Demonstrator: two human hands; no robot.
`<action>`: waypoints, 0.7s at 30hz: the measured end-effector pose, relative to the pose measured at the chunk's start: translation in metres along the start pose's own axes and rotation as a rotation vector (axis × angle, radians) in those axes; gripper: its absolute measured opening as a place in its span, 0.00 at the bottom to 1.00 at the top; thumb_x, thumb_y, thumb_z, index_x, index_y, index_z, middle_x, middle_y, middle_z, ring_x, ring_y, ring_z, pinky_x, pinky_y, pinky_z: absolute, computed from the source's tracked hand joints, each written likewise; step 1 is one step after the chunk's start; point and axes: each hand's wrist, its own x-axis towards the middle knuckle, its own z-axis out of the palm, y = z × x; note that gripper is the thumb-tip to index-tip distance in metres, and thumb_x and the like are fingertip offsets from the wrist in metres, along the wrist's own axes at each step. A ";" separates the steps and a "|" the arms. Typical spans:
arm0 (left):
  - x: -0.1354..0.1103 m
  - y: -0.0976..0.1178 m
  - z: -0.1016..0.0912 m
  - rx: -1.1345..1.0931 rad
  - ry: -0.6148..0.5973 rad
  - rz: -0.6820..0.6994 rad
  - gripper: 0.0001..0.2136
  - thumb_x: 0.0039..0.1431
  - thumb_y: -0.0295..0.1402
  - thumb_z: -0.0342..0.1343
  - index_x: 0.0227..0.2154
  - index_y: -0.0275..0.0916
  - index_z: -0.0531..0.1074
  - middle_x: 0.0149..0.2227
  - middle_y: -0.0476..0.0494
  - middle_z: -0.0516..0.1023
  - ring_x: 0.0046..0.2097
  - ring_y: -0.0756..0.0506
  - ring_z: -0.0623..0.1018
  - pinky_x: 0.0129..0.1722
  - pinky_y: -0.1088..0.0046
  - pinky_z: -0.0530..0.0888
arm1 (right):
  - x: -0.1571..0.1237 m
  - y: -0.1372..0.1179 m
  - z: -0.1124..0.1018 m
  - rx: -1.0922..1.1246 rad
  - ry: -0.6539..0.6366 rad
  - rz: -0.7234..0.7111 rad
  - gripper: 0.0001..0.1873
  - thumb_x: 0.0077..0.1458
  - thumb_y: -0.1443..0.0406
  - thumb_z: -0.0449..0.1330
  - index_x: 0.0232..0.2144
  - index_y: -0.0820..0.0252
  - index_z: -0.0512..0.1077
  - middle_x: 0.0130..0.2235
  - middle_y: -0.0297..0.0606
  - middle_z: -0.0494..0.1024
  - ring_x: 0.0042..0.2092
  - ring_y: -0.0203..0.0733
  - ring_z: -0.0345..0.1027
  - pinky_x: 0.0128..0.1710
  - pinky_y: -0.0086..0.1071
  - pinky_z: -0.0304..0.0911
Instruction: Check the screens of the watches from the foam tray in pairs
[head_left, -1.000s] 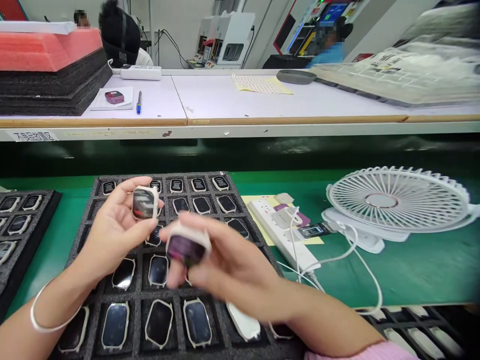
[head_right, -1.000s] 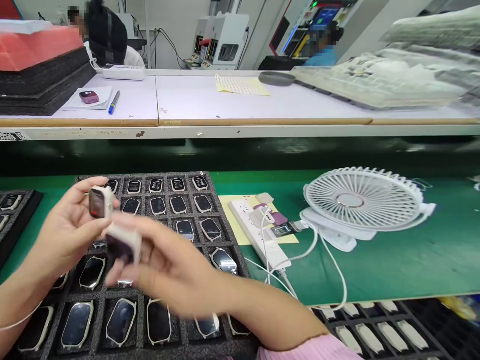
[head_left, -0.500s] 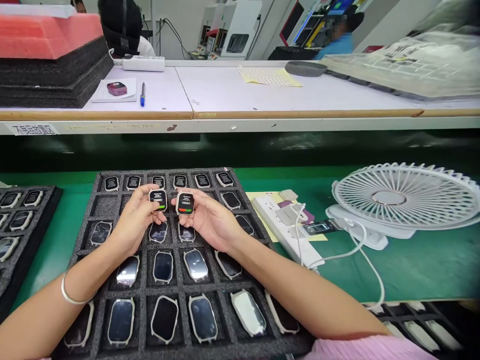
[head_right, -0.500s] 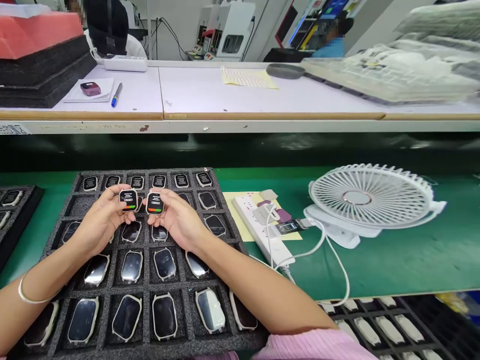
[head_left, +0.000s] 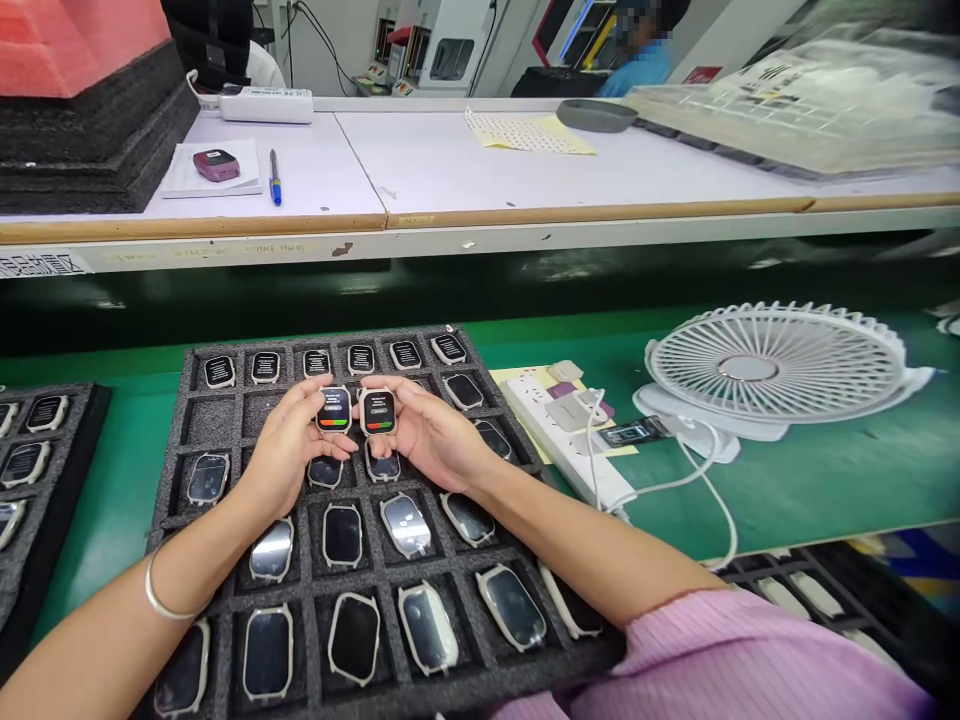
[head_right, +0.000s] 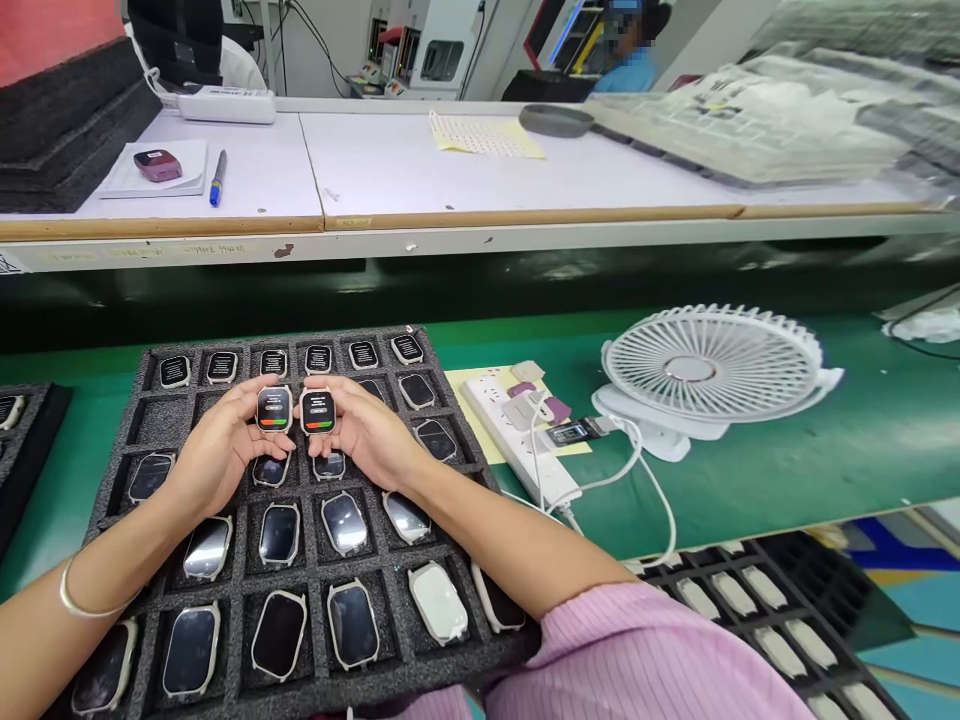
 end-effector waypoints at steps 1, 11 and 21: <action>0.002 0.000 -0.001 0.011 0.005 0.002 0.19 0.61 0.34 0.51 0.54 0.35 0.66 0.34 0.43 0.79 0.25 0.49 0.79 0.26 0.72 0.76 | 0.001 0.000 0.000 -0.005 0.002 -0.007 0.16 0.61 0.56 0.59 0.48 0.57 0.71 0.37 0.38 0.80 0.27 0.37 0.75 0.27 0.32 0.66; 0.002 -0.001 -0.008 0.021 0.003 0.067 0.16 0.62 0.32 0.51 0.52 0.36 0.69 0.34 0.45 0.79 0.26 0.49 0.80 0.27 0.74 0.77 | 0.012 0.004 0.003 -0.073 0.034 -0.060 0.14 0.61 0.55 0.57 0.44 0.57 0.70 0.35 0.37 0.81 0.26 0.38 0.75 0.25 0.30 0.65; -0.005 -0.002 -0.011 -0.026 0.006 0.126 0.20 0.54 0.27 0.57 0.51 0.39 0.70 0.35 0.48 0.78 0.29 0.50 0.81 0.34 0.72 0.79 | 0.014 0.006 0.004 -0.182 -0.028 -0.085 0.18 0.57 0.54 0.60 0.45 0.58 0.70 0.32 0.35 0.79 0.27 0.39 0.75 0.28 0.31 0.65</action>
